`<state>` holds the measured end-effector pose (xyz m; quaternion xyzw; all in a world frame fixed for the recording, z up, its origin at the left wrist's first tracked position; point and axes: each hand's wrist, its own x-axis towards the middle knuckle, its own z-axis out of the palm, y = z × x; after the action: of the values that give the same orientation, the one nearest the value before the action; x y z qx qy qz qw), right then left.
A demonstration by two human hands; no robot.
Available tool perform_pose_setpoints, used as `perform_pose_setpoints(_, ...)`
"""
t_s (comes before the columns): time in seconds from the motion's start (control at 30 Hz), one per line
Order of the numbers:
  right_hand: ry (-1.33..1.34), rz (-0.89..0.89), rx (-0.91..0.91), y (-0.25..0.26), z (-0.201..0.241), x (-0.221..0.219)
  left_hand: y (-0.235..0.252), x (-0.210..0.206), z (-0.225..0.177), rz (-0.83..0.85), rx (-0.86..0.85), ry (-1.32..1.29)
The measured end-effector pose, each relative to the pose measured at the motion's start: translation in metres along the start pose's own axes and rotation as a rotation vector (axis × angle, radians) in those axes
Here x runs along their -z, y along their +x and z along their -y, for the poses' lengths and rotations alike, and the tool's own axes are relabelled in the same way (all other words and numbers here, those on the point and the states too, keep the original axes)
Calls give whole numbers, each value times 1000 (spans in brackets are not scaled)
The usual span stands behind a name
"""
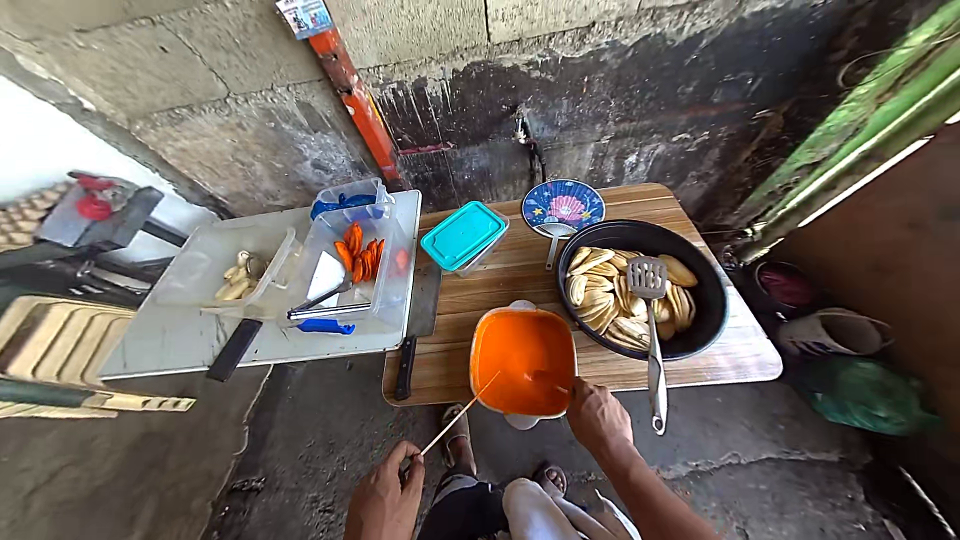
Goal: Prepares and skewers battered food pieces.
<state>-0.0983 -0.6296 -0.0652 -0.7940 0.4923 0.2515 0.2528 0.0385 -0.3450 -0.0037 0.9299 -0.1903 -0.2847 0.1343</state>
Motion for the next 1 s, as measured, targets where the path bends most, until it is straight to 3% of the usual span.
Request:
perform_pose_setpoints(0.1, 20, -18, 40, -6, 6, 1, 6, 6, -8, -27, -25, 10)
perform_pose_setpoints(0.2, 21, 75, 51, -7, 12, -8, 16, 15, -15, -16, -60, 52)
perform_pose_setpoints(0.4, -73, -112, 19, -8, 11, 13, 45, 26, -25, -35, -135, 67)
perform_pose_setpoints(0.5, -128, -113, -6, -7, 18, 12, 63, 26, -24, -17, -187, 36)
perform_pose_setpoints(0.63, 49, 71, -28, 0, 34, -6, 94, 35, -16, 2, -252, 6)
perform_pose_setpoints(0.73, 273, 37, -12, 14, 38, -22, 116, 47, -8, 68, -261, -9)
perform_pose_setpoints(0.87, 165, -144, -205, -6, 48, -8, 147, 61, 6, 130, -304, -4)
perform_pose_setpoints(1.0, 99, 5, -289, -26, 48, -17, 168, 69, 13, 245, -327, 54)
